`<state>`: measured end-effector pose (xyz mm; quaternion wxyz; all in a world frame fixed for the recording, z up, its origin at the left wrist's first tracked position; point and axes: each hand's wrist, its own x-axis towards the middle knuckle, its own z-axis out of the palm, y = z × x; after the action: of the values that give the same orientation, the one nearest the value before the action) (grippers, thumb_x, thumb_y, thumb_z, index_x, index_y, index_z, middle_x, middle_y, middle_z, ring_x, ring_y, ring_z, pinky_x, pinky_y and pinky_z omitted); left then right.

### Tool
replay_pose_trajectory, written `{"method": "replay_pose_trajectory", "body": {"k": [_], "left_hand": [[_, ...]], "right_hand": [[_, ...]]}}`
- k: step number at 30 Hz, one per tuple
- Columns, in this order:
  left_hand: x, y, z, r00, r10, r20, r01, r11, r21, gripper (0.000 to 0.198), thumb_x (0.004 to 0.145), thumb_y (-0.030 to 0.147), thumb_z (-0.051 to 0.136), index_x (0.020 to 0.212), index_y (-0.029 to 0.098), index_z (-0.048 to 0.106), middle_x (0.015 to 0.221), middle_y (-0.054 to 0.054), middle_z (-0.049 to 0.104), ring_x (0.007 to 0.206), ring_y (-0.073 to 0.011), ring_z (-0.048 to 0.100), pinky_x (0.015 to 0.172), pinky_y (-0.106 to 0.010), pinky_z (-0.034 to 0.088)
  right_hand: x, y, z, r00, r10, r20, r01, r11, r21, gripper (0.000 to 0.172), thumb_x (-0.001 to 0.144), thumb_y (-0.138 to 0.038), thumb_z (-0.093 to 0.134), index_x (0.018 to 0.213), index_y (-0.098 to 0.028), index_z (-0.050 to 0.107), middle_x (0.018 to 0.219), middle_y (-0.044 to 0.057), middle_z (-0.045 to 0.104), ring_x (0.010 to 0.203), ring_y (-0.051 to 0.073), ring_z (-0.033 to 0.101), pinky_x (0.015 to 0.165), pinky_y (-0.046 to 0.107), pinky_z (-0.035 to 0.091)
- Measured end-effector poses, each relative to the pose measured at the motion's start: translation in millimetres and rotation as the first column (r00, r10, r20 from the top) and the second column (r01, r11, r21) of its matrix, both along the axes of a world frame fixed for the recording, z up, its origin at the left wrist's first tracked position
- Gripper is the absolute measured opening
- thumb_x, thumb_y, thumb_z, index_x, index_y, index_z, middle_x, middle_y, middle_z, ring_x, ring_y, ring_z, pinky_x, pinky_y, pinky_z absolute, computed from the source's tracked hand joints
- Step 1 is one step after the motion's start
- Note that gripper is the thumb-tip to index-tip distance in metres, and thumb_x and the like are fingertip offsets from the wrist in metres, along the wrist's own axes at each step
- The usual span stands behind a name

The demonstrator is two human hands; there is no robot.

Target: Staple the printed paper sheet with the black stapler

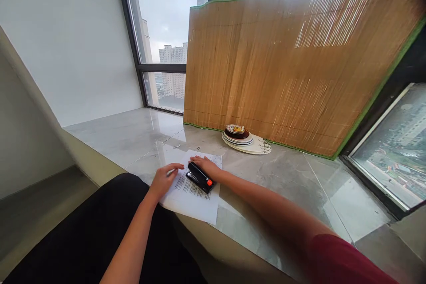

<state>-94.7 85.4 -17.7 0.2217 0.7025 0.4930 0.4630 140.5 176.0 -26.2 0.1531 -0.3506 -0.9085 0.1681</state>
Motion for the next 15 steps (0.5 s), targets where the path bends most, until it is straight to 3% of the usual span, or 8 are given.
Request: {"method": "replay_pose_trajectory", "body": {"k": [3,6,8,11,13,15], "left_hand": [[13,-8,3.4,0.939,-0.167,-0.302,0.169,0.985,-0.020,0.033,0.094,0.028,0.051,0.114,0.027,0.078,0.134,-0.004,0.071,0.128,-0.0258,0.064,0.115,-0.045,0.043],[22,-15,5.1,0.863,-0.199,-0.465,0.213,0.977,-0.022,0.034,0.095,0.025,0.054,0.120,0.031,0.076,0.140,-0.002,0.067,0.132,-0.0253,0.061,0.119,-0.048,0.039],[26,-19,5.9,0.842,-0.189,-0.505,0.209,0.978,-0.018,0.034,0.095,0.026,0.055,0.123,0.031,0.074,0.142,-0.002,0.066,0.132,-0.0252,0.061,0.121,-0.050,0.036],[31,-25,7.5,0.839,-0.169,-0.517,0.189,0.982,-0.014,0.033,0.095,0.030,0.059,0.125,0.029,0.072,0.142,-0.004,0.066,0.135,-0.0266,0.059,0.122,-0.050,0.035],[36,-28,8.5,0.847,-0.176,-0.501,0.192,0.981,-0.020,0.035,0.093,0.030,0.062,0.127,0.027,0.071,0.141,-0.006,0.067,0.138,-0.0274,0.056,0.122,-0.048,0.035],[42,-30,8.5,0.854,-0.202,-0.479,0.209,0.977,-0.039,0.036,0.092,0.029,0.063,0.128,0.026,0.070,0.141,-0.006,0.066,0.139,-0.0277,0.055,0.123,-0.049,0.034]], "right_hand": [[23,-13,2.8,0.995,-0.031,-0.090,0.027,0.999,-0.041,0.041,0.100,-0.022,0.051,0.137,-0.030,0.065,0.160,0.003,0.047,0.152,0.029,0.037,0.125,0.059,0.020],[44,-31,15.5,0.960,-0.107,-0.258,0.084,0.992,-0.099,0.030,0.096,-0.025,0.056,0.121,-0.028,0.073,0.142,0.004,0.065,0.137,0.028,0.056,0.121,0.051,0.034],[57,-50,24.8,0.910,-0.205,-0.362,0.181,0.978,-0.099,0.031,0.101,-0.031,0.046,0.112,-0.024,0.074,0.125,0.007,0.074,0.120,0.025,0.066,0.110,0.044,0.046],[76,-88,30.8,0.853,-0.297,-0.429,0.280,0.954,-0.104,0.042,0.106,-0.044,0.038,0.104,-0.020,0.072,0.106,0.008,0.075,0.101,0.023,0.068,0.094,0.038,0.051],[84,-112,28.1,0.886,-0.290,-0.361,0.274,0.957,-0.097,0.039,0.098,-0.053,0.056,0.116,-0.020,0.068,0.110,0.008,0.072,0.101,0.024,0.067,0.092,0.037,0.051],[88,-128,22.7,0.908,-0.276,-0.315,0.277,0.960,-0.043,0.055,0.084,-0.052,0.075,0.127,-0.020,0.062,0.120,0.011,0.068,0.109,0.027,0.064,0.097,0.040,0.050]]}}
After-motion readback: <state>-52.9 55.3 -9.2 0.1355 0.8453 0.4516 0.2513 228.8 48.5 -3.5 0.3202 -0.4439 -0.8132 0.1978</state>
